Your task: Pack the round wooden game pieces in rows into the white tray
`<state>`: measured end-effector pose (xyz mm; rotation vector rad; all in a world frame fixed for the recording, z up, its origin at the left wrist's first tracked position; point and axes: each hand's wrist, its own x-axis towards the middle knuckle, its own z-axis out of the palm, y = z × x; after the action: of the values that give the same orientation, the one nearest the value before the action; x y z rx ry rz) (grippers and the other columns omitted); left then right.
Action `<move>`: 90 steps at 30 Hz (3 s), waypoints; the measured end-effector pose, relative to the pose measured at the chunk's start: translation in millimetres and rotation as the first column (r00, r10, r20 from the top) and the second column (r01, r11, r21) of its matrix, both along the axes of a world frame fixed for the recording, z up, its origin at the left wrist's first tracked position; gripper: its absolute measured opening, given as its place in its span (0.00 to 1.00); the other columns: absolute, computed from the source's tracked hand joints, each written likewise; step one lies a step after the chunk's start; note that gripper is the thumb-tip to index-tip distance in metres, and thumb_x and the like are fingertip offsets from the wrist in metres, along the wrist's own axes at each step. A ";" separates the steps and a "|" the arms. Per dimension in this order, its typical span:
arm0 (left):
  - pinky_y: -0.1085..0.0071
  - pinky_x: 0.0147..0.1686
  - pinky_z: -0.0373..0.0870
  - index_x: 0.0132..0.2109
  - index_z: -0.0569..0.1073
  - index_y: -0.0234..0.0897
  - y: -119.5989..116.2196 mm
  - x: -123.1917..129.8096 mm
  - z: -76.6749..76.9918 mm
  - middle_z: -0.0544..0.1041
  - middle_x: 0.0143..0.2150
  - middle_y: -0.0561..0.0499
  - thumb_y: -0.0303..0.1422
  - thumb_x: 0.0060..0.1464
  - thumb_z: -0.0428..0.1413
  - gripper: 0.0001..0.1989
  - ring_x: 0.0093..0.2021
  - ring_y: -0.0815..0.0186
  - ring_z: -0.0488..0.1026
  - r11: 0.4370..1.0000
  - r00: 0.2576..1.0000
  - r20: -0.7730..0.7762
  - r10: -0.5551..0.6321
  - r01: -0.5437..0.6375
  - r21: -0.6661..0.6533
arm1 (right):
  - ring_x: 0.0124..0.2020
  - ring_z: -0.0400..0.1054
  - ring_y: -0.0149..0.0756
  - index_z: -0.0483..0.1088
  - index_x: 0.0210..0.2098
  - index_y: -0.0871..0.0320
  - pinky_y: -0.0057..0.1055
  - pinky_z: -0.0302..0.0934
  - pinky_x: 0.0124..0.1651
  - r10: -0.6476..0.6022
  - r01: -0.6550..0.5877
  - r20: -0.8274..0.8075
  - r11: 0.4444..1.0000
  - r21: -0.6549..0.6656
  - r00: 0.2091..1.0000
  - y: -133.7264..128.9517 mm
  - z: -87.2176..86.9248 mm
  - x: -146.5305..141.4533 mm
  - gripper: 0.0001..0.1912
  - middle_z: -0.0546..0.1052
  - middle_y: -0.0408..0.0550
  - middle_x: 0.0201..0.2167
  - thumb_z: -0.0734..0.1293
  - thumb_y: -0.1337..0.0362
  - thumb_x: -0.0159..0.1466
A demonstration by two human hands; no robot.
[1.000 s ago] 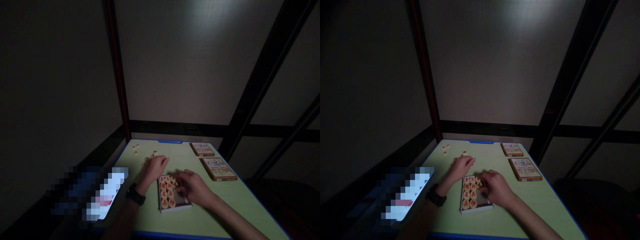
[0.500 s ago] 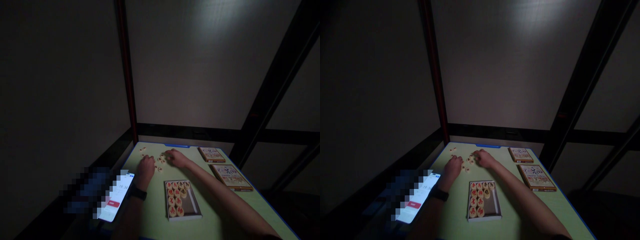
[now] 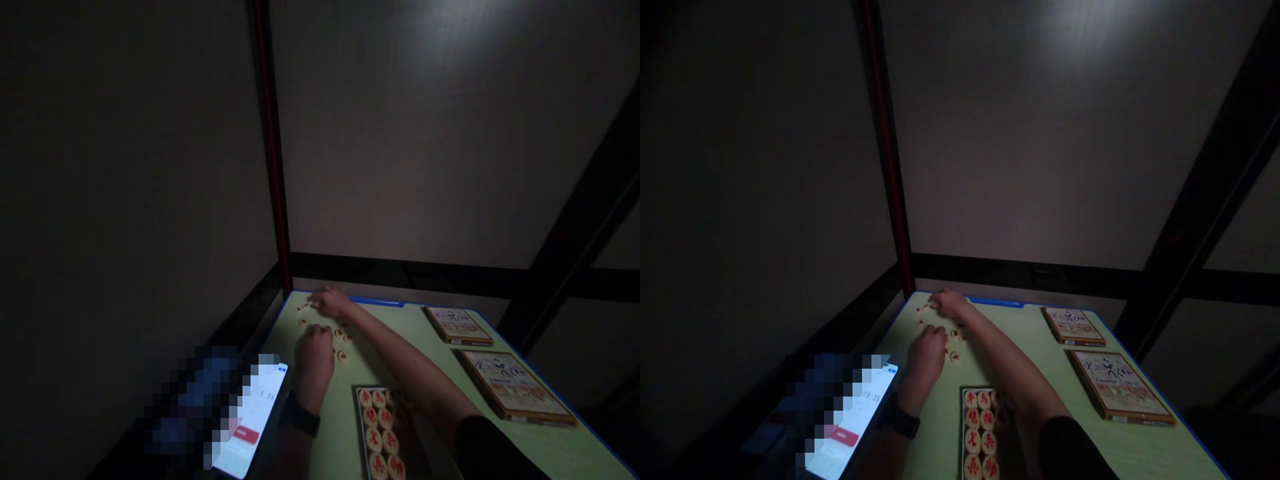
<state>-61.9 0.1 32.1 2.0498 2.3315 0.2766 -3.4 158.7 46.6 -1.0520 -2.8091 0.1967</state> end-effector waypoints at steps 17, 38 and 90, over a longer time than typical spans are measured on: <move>0.60 0.52 0.66 0.50 0.73 0.27 13.1 -18.2 -11.2 0.73 0.50 0.34 0.24 0.64 0.42 0.16 0.52 0.52 0.70 0.963 0.991 0.020 0.133 -0.134 0.235 | 0.35 0.67 0.33 0.78 0.33 0.61 0.25 0.59 0.40 0.238 -0.257 -0.126 0.952 -0.167 0.963 12.7 -19.7 -6.3 0.11 0.76 0.43 0.29 0.66 0.77 0.54; 0.72 0.53 0.67 0.49 0.77 0.37 6.5 -11.4 2.4 0.79 0.52 0.42 0.16 0.57 0.46 0.21 0.52 0.63 0.75 0.998 0.984 0.167 -0.068 0.066 0.016 | 0.37 0.71 0.32 0.78 0.48 0.61 0.27 0.64 0.42 0.021 -0.127 -0.315 0.939 -0.318 0.949 -51.3 -15.6 123.7 0.28 0.80 0.48 0.39 0.59 0.79 0.52; 0.64 0.51 0.67 0.49 0.77 0.35 5.2 -13.0 -7.2 0.75 0.49 0.40 0.21 0.59 0.48 0.17 0.51 0.57 0.72 0.976 0.993 0.104 -0.063 0.040 0.214 | 0.40 0.71 0.40 0.77 0.40 0.62 0.29 0.64 0.42 0.172 -0.189 0.221 0.980 0.057 0.960 -90.0 13.5 65.3 0.10 0.74 0.56 0.42 0.67 0.69 0.60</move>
<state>-74.9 5.3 24.9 2.1192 2.2669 0.6455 61.9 68.6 60.2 -0.8465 -3.0803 -0.0100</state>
